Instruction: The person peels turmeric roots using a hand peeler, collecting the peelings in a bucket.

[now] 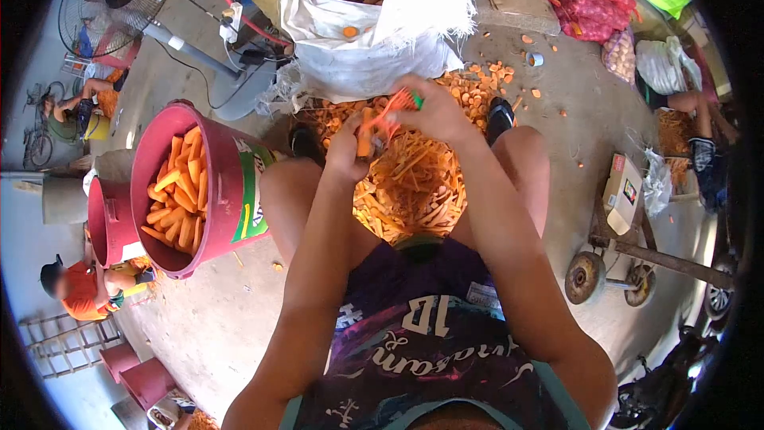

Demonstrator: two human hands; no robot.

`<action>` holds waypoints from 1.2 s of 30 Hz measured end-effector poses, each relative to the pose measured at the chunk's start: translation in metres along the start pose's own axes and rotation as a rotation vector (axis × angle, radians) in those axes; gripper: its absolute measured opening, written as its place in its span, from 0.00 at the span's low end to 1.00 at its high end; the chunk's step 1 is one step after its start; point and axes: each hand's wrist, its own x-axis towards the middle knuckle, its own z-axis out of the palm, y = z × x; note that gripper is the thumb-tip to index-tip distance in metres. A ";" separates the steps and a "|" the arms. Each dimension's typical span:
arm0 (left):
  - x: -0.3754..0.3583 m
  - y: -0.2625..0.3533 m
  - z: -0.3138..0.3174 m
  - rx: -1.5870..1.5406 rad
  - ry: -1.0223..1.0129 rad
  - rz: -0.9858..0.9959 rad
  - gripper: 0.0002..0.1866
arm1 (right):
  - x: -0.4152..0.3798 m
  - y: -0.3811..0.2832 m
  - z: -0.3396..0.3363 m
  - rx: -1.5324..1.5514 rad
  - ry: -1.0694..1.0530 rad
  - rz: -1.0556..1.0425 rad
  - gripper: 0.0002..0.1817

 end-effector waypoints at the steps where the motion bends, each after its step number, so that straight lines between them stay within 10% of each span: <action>1: -0.001 0.001 0.003 -0.001 0.000 -0.002 0.22 | -0.004 -0.011 0.002 -0.001 0.000 0.002 0.32; 12: -0.015 0.006 0.023 -0.012 -0.179 -0.058 0.22 | 0.020 0.043 -0.029 0.090 0.109 0.263 0.21; 21: -0.010 0.006 0.023 -0.178 -0.205 -0.017 0.20 | -0.007 -0.010 0.000 0.048 -0.084 -0.162 0.20; 23: -0.009 0.007 0.017 -0.135 -0.183 -0.025 0.17 | 0.003 0.001 -0.007 0.289 -0.116 -0.121 0.17; 25: 0.003 0.008 -0.009 -0.208 -0.573 -0.149 0.23 | 0.010 0.027 -0.014 0.352 -0.034 0.004 0.16; 31: -0.004 0.007 -0.003 -0.090 -0.334 -0.036 0.22 | 0.009 0.008 -0.019 0.352 0.026 0.257 0.12; 36: -0.007 0.006 0.017 -0.148 -0.232 0.003 0.21 | -0.013 -0.037 -0.012 0.007 -0.134 -0.213 0.14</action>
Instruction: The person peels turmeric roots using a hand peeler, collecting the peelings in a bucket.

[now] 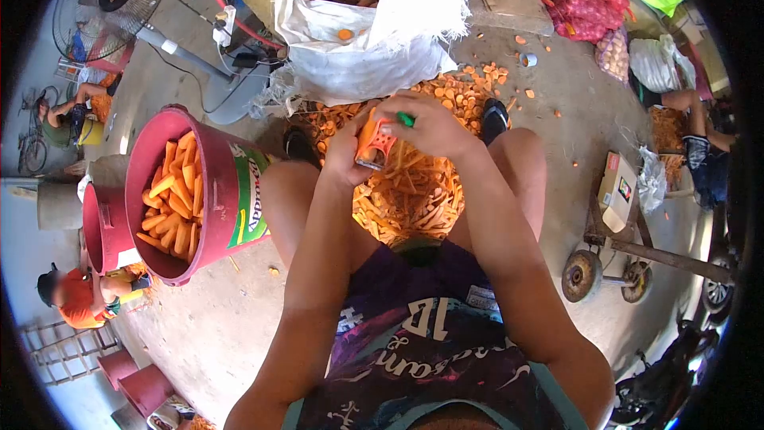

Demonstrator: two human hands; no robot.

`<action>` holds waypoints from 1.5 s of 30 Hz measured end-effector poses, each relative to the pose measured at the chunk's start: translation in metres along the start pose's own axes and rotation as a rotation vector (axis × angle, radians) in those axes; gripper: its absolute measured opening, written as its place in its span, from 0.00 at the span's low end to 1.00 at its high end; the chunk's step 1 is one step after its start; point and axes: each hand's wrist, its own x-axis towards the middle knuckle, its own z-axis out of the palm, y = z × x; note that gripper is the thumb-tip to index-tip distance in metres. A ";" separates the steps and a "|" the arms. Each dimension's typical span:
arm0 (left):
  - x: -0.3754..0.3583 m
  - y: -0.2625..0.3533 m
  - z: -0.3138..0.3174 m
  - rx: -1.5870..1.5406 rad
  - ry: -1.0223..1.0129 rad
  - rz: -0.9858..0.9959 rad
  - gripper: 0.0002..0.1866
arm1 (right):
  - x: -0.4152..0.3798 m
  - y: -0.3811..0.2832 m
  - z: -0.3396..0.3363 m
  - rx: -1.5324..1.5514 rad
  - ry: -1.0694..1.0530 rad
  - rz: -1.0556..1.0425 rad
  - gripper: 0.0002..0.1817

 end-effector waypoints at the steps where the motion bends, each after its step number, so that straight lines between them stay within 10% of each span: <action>1: 0.000 -0.002 0.002 -0.006 -0.018 -0.034 0.20 | 0.000 0.014 -0.001 0.167 -0.029 0.066 0.14; 10: -0.009 0.003 0.001 0.067 -0.019 -0.143 0.18 | 0.010 0.093 -0.013 0.536 0.203 0.428 0.09; 16: -0.011 0.003 0.016 0.073 0.087 0.034 0.21 | -0.003 -0.003 -0.001 -0.083 0.010 0.016 0.21; 22: 0.000 0.001 -0.011 -0.093 -0.471 -0.164 0.20 | 0.004 0.063 -0.004 0.189 0.158 0.139 0.24; 24: -0.008 0.001 0.002 0.118 -0.048 -0.120 0.21 | 0.005 0.079 -0.010 0.262 0.221 0.216 0.24; 27: -0.012 -0.001 0.026 0.018 0.064 -0.045 0.20 | 0.005 0.080 -0.010 0.388 0.208 0.457 0.24; 32: -0.010 -0.001 0.007 0.062 0.064 -0.020 0.19 | -0.006 0.002 0.011 -0.055 0.024 0.021 0.22; 45: -0.012 0.003 -0.002 0.136 -0.038 -0.110 0.18 | 0.002 0.074 0.004 0.441 0.228 0.331 0.20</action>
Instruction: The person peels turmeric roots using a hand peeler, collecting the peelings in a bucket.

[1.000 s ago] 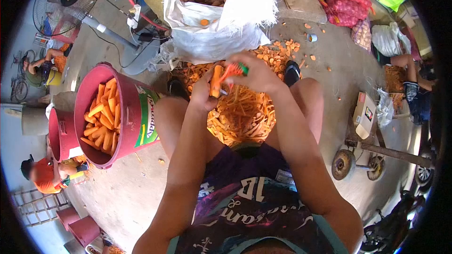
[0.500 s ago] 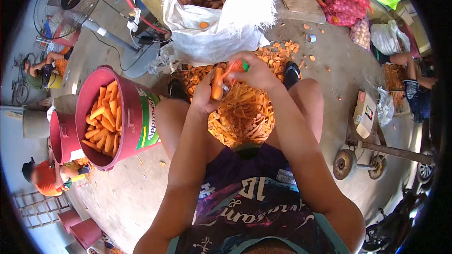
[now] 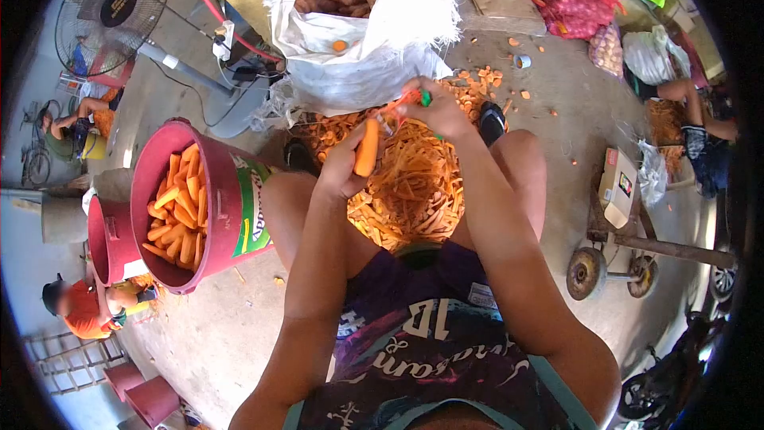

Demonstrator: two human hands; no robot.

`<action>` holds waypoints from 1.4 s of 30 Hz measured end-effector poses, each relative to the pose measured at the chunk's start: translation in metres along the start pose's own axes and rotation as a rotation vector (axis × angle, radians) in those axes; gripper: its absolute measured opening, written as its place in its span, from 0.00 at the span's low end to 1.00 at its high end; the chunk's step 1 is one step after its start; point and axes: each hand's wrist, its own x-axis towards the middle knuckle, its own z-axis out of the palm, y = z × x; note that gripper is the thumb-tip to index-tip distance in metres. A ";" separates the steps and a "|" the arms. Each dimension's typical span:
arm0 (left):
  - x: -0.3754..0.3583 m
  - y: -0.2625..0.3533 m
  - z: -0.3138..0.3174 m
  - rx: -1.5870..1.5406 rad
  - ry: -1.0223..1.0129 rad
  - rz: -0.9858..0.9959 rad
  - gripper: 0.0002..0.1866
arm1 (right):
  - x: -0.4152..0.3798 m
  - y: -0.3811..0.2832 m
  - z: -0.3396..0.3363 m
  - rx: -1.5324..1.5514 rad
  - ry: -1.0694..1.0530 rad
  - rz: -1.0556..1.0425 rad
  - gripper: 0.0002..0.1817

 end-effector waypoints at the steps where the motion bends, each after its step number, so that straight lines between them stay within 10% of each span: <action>1: 0.002 -0.001 -0.002 -0.064 0.035 0.061 0.18 | -0.007 -0.010 0.008 -0.103 -0.026 -0.070 0.21; 5: -0.007 0.004 0.028 -0.166 0.144 0.062 0.18 | -0.036 -0.055 0.028 -0.536 -0.103 -0.532 0.25; 10: 0.009 -0.002 -0.012 -0.141 -0.171 -0.081 0.19 | -0.013 -0.016 0.005 -0.187 -0.068 -0.268 0.21; 15: -0.007 -0.002 0.014 0.055 0.084 -0.094 0.20 | 0.000 -0.009 -0.015 0.117 -0.027 0.098 0.17; 21: 0.003 -0.005 0.007 -0.081 0.134 0.012 0.17 | -0.046 -0.058 0.028 -0.428 -0.162 -0.416 0.19; 31: -0.005 -0.002 0.004 0.118 0.022 -0.067 0.18 | -0.010 -0.013 -0.007 -0.046 -0.011 0.042 0.17; 42: -0.003 0.004 -0.007 0.057 0.064 -0.028 0.20 | -0.024 -0.037 0.013 -0.124 -0.043 -0.010 0.19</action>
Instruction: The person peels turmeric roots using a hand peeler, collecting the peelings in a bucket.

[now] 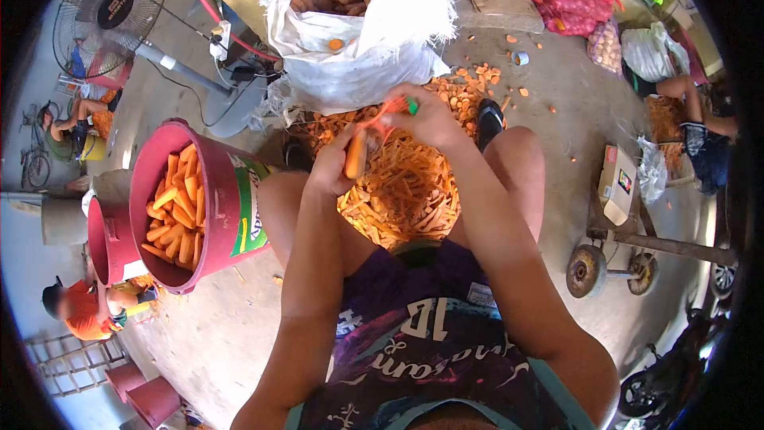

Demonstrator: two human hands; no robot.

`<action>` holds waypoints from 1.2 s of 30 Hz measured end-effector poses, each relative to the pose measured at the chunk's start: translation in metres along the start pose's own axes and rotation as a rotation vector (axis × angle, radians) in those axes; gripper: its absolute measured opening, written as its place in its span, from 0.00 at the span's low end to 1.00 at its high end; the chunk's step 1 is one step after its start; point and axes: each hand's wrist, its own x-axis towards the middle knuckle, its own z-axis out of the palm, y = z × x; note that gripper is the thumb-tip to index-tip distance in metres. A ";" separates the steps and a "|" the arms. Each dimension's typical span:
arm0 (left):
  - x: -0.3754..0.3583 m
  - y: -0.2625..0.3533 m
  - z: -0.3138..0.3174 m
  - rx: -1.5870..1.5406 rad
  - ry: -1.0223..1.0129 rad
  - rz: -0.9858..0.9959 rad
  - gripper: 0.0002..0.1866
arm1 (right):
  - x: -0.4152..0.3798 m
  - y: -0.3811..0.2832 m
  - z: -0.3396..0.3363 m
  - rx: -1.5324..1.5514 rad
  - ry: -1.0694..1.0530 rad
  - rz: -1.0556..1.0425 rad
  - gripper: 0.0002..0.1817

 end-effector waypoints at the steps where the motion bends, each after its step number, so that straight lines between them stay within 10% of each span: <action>1: 0.005 -0.004 0.000 -0.041 0.083 0.070 0.20 | -0.009 -0.019 0.008 -0.184 -0.015 -0.207 0.20; 6: 0.008 -0.006 0.004 -0.157 -0.011 0.030 0.21 | -0.015 -0.016 0.016 -0.309 -0.109 -0.390 0.22; 19: 0.003 0.004 -0.006 0.039 -0.063 -0.024 0.20 | 0.004 0.014 -0.005 0.286 0.039 0.201 0.19; 21: 0.003 0.003 0.003 -0.073 0.002 0.016 0.20 | -0.011 -0.009 0.011 -0.191 -0.028 -0.277 0.20; 26: 0.004 0.002 0.021 -0.189 0.058 0.004 0.16 | -0.008 0.000 0.004 -0.101 -0.014 -0.316 0.21; 29: 0.007 0.001 0.006 -0.163 -0.417 -0.049 0.17 | 0.008 0.035 -0.014 0.217 0.077 -0.071 0.18; 31: -0.017 0.011 0.049 -0.084 0.099 -0.062 0.17 | 0.010 0.035 -0.018 0.301 0.101 -0.023 0.17; 36: 0.003 0.003 0.002 -0.204 0.044 0.088 0.20 | 0.013 0.049 -0.004 -0.137 0.189 -0.086 0.16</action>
